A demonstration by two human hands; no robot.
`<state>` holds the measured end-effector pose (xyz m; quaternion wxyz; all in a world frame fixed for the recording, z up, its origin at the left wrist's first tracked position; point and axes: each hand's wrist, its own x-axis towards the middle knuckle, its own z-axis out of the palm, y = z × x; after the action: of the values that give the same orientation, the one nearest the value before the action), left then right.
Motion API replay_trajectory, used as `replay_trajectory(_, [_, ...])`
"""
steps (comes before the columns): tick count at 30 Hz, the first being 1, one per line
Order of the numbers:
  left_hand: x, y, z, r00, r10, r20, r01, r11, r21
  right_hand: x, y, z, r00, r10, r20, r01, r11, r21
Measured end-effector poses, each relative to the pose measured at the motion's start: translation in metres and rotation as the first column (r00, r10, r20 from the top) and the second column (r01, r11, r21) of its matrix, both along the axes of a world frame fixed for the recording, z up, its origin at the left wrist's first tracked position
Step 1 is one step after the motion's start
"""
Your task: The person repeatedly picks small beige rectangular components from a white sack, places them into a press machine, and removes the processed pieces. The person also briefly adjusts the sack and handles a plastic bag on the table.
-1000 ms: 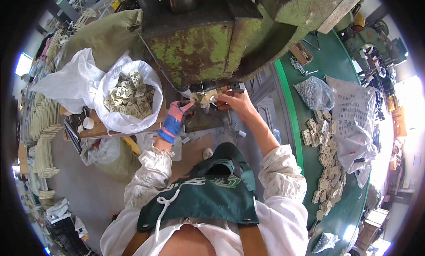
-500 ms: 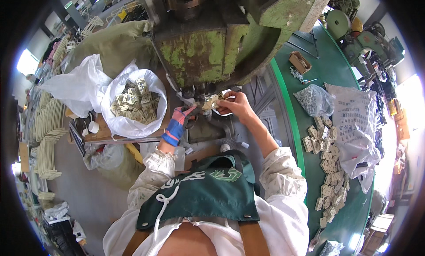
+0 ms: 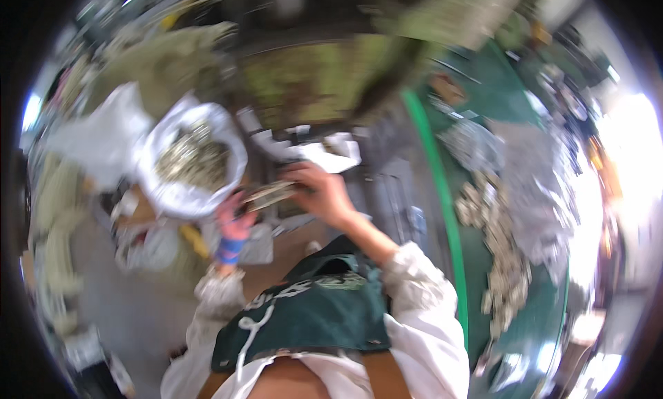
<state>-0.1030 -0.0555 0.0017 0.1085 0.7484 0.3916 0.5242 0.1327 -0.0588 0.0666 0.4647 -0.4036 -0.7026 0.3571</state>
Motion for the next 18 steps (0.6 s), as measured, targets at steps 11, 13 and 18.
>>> replay_trajectory(11, [-0.167, 0.04, -0.079, 0.798, 0.583, -0.155, -0.593, 0.709, -0.383, 0.241, -0.012, -0.128, 0.202, -0.519, 0.83, 0.714, 0.658, 0.238])
replay_trajectory(13, [-0.131, 0.023, -0.045, 0.61, 0.633, -0.477, -0.784, 0.572, -0.242, 0.333, -0.048, -0.129, 0.114, -0.774, 0.623, 0.49, 0.589, 0.643])
replay_trajectory(18, [-0.096, 0.036, -0.033, 0.667, 0.64, -0.381, -0.729, 0.667, -0.154, 0.426, -0.025, -0.136, -0.019, -0.773, 0.634, 0.736, 0.419, 0.532])
